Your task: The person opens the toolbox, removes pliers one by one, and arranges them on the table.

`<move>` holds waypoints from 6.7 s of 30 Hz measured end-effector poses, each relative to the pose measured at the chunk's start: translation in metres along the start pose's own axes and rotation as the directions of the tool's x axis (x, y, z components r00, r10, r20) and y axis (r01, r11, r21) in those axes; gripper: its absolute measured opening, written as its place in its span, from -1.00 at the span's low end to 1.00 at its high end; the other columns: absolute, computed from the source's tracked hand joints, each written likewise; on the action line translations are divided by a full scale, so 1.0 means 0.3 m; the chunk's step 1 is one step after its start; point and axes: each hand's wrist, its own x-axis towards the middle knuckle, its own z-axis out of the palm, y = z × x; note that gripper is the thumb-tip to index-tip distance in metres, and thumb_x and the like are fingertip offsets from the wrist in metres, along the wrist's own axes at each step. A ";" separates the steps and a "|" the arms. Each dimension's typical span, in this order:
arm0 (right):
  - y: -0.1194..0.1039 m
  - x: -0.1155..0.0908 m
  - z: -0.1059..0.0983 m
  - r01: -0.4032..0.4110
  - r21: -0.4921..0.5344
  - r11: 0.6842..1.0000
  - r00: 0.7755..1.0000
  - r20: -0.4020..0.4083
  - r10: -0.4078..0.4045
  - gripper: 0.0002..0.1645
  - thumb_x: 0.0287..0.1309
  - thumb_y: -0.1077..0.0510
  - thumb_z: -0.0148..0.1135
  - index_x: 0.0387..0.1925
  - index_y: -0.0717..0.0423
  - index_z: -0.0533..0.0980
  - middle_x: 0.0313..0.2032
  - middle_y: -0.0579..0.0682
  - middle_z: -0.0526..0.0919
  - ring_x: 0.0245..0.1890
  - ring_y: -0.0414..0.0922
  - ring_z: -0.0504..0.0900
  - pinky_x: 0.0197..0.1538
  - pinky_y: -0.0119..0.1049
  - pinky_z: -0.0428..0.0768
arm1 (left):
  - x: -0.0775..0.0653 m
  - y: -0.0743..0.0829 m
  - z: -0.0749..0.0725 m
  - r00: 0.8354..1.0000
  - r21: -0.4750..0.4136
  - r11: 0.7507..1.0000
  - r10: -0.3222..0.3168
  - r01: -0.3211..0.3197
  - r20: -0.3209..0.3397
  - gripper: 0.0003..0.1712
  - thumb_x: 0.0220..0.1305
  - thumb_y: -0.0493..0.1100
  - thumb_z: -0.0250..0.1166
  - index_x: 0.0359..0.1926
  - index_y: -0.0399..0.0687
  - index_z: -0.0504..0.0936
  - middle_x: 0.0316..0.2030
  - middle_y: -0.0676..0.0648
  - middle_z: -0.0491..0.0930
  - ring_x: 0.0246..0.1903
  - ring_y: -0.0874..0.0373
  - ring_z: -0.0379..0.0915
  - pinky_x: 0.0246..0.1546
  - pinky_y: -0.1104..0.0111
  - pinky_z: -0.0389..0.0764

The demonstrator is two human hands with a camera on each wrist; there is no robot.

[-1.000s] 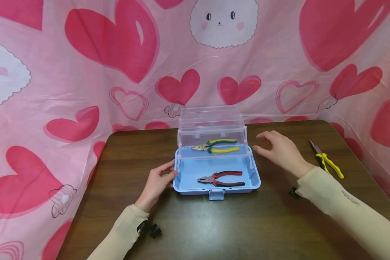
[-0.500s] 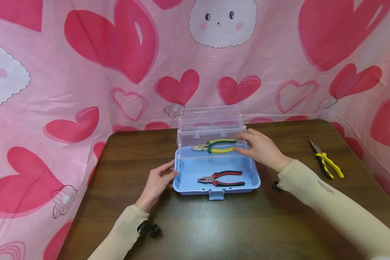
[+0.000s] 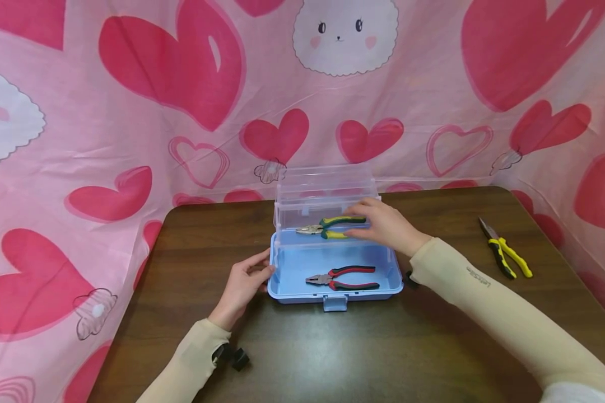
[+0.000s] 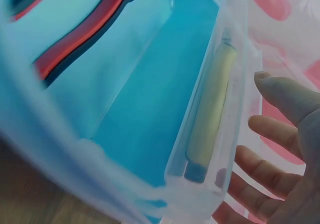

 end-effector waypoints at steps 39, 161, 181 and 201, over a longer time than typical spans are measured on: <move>-0.154 0.138 0.036 0.035 -0.348 0.937 0.974 0.221 0.045 -0.38 0.12 -0.08 0.59 0.17 0.06 0.67 -0.04 0.07 0.73 -0.06 0.03 0.69 -0.01 0.00 0.70 | 0.005 -0.012 -0.001 1.000 -0.022 1.000 0.021 -0.021 -0.004 -0.41 0.37 -0.27 0.39 0.40 -0.05 0.56 -0.08 -0.22 0.61 -0.48 0.12 0.56 -0.47 0.40 0.67; 0.479 -0.450 -0.142 -0.626 -0.202 0.753 0.762 0.043 0.646 -0.25 0.30 -0.37 0.22 -0.33 0.32 0.47 -0.50 0.17 0.49 -0.48 0.13 0.45 -0.45 0.03 0.47 | 0.004 -0.013 0.002 1.000 -0.025 1.000 0.019 -0.019 -0.002 -0.42 0.38 -0.23 0.41 0.39 -0.04 0.58 -0.08 -0.21 0.59 -0.47 0.11 0.57 -0.44 0.39 0.68; 0.487 -0.465 -0.146 -0.658 -0.231 0.716 0.728 0.048 0.684 -0.22 0.26 -0.40 0.25 -0.40 0.33 0.52 -0.49 0.25 0.51 -0.46 0.22 0.50 -0.39 0.14 0.48 | 0.001 -0.008 -0.005 1.000 -0.026 1.000 0.011 -0.011 0.002 -0.41 0.38 -0.25 0.39 0.41 -0.07 0.56 -0.07 -0.21 0.60 -0.46 0.10 0.58 -0.43 0.39 0.69; 0.493 -0.470 -0.138 -0.658 -0.235 0.716 0.732 0.022 0.681 -0.17 0.29 -0.43 0.22 -0.38 0.34 0.49 -0.51 0.20 0.47 -0.47 0.17 0.46 -0.39 0.10 0.48 | 0.003 -0.014 -0.006 1.000 -0.026 1.000 0.012 -0.012 0.009 -0.42 0.38 -0.23 0.40 0.40 -0.03 0.57 -0.06 -0.21 0.58 -0.45 0.09 0.57 -0.42 0.39 0.68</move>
